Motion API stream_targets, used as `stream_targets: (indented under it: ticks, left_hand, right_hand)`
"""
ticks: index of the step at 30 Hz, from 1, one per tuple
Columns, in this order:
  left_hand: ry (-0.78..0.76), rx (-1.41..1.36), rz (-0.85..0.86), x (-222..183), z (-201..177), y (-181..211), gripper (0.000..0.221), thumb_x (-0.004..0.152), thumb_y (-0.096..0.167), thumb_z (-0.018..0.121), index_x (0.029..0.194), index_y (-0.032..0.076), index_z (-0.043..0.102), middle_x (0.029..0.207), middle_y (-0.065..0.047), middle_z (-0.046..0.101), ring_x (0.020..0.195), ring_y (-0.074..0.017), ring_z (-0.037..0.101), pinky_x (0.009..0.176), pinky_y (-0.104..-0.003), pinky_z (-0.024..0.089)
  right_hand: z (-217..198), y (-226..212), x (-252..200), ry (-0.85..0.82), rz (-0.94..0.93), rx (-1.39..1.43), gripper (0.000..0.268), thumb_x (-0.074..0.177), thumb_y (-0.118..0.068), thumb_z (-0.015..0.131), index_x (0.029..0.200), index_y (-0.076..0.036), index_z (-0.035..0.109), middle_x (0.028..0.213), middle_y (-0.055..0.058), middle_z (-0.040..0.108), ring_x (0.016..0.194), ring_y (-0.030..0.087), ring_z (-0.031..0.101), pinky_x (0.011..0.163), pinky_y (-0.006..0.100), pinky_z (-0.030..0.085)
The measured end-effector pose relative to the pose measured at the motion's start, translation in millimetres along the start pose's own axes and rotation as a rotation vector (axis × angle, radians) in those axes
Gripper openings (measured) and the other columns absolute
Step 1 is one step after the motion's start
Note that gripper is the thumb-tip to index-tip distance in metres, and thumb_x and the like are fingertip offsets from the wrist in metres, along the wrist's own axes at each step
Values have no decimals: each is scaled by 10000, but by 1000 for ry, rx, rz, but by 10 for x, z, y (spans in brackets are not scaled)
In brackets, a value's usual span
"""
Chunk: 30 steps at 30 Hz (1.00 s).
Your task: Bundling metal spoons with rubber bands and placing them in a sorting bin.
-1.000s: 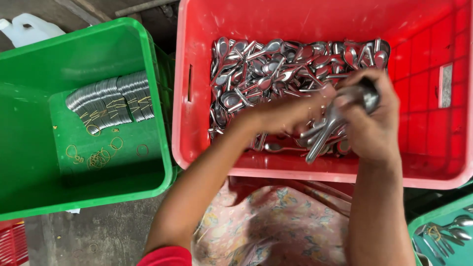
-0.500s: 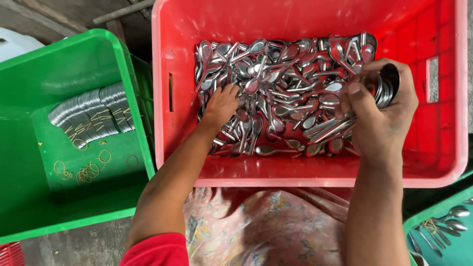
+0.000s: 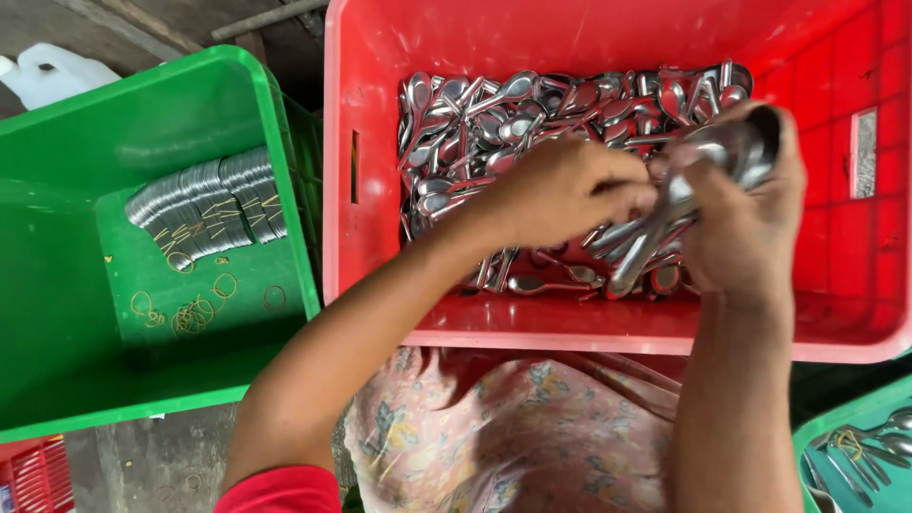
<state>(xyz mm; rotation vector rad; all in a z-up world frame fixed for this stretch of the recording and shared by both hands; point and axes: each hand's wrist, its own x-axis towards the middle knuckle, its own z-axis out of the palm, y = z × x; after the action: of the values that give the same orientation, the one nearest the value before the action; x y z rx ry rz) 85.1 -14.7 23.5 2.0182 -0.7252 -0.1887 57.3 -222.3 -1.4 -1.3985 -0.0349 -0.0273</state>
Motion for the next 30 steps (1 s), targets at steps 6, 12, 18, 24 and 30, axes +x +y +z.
stream_targets:
  ticks: [6,12,18,24,30]
  left_hand:
    - [79,414,-488,-236,-65,-1603,263,909,316,573,1072,204,746,963,-33,706,712,-209,612,615,-398,440]
    - [68,711,-704,-576,-78,-2718,519,831,179,728,1329,167,581,1295,-102,599,1157,-323,600,909,-488,538]
    - [96,636,-805,-500,145,-2880,544,872,354,776,1275,119,495,1093,-121,706,995,-336,697,841,-511,540]
    - [93,753,-845,-403,162,-2874,443,911,235,739,1254,-1,585,887,-138,730,743,-300,733,681,-442,614]
    - [-25,818,-825,-657,-110,-2783,280,963,129,572,1208,-5,553,852,-168,720,748,-315,717,728,-481,608]
  right_hand:
    - [-187,-88,-12,212,76,283,268,1047,-34,600,1273,-153,519,1029,83,680,821,189,680,661,283,617]
    - [-168,-125,-7,287,109,237,272,1007,-24,559,1252,-140,534,961,69,661,715,131,573,602,249,521]
    - [-65,-152,11,286,130,210,292,947,-5,553,1212,-127,557,942,63,657,699,120,572,580,240,513]
    - [8,-165,0,195,133,198,268,968,2,540,1212,-107,557,939,74,650,705,119,565,576,229,511]
    - [-1,-159,-23,176,164,187,240,988,25,520,1185,-105,563,940,68,644,688,104,552,571,229,500]
